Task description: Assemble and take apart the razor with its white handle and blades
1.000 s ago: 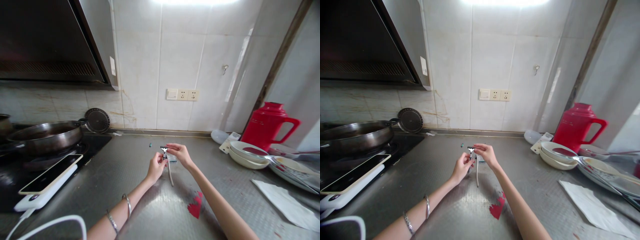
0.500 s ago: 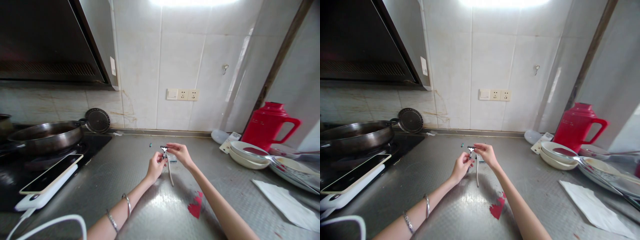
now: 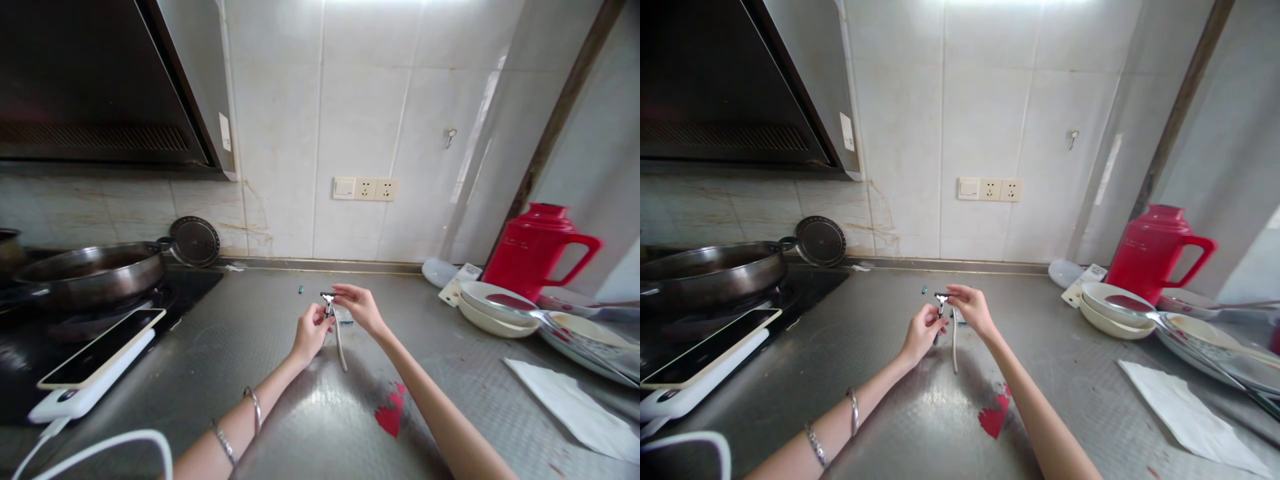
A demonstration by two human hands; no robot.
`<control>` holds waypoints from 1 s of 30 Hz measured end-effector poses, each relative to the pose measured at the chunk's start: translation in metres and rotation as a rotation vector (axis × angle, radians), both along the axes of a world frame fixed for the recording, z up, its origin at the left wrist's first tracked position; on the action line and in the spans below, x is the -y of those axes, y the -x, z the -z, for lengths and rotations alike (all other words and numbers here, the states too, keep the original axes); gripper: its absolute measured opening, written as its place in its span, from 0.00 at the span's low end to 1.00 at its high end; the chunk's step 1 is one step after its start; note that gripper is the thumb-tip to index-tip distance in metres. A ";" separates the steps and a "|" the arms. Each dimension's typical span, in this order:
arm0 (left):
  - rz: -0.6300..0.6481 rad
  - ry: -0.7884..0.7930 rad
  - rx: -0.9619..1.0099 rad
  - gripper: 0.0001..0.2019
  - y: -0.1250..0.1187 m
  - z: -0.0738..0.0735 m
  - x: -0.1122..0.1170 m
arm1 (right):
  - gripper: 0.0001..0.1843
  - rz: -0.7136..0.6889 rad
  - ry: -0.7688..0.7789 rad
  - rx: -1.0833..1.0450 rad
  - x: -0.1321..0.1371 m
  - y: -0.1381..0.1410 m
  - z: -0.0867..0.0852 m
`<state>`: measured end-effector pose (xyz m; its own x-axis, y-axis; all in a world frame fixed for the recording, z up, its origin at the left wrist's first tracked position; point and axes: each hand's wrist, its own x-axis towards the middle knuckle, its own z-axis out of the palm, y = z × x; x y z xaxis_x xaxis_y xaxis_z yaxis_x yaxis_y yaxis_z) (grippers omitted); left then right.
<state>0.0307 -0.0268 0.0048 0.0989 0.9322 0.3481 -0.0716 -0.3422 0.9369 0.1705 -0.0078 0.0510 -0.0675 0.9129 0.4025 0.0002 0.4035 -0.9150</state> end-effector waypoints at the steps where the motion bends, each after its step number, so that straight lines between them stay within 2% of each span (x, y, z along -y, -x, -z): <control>1: 0.001 0.007 0.005 0.11 0.000 0.000 0.000 | 0.18 -0.006 -0.004 -0.005 0.000 0.000 0.000; 13: -0.014 0.049 0.040 0.12 -0.003 -0.002 0.001 | 0.19 -0.026 -0.054 0.020 0.001 0.002 0.001; 20: 0.032 0.067 0.066 0.13 0.003 -0.004 -0.005 | 0.19 -0.034 -0.052 0.059 0.002 0.000 -0.001; 24: 0.060 0.058 0.058 0.13 0.003 -0.006 -0.005 | 0.23 -0.066 0.011 -0.033 0.004 -0.005 -0.003; 26: 0.037 0.042 0.054 0.13 0.005 -0.009 -0.007 | 0.21 -0.025 0.081 -0.082 0.003 -0.007 -0.002; 28: -0.004 0.016 0.065 0.13 0.009 -0.013 -0.009 | 0.17 0.061 0.170 -0.062 0.002 -0.008 -0.001; 30: -0.021 0.022 0.113 0.13 0.014 -0.017 -0.012 | 0.13 0.098 0.254 0.044 0.001 -0.007 0.000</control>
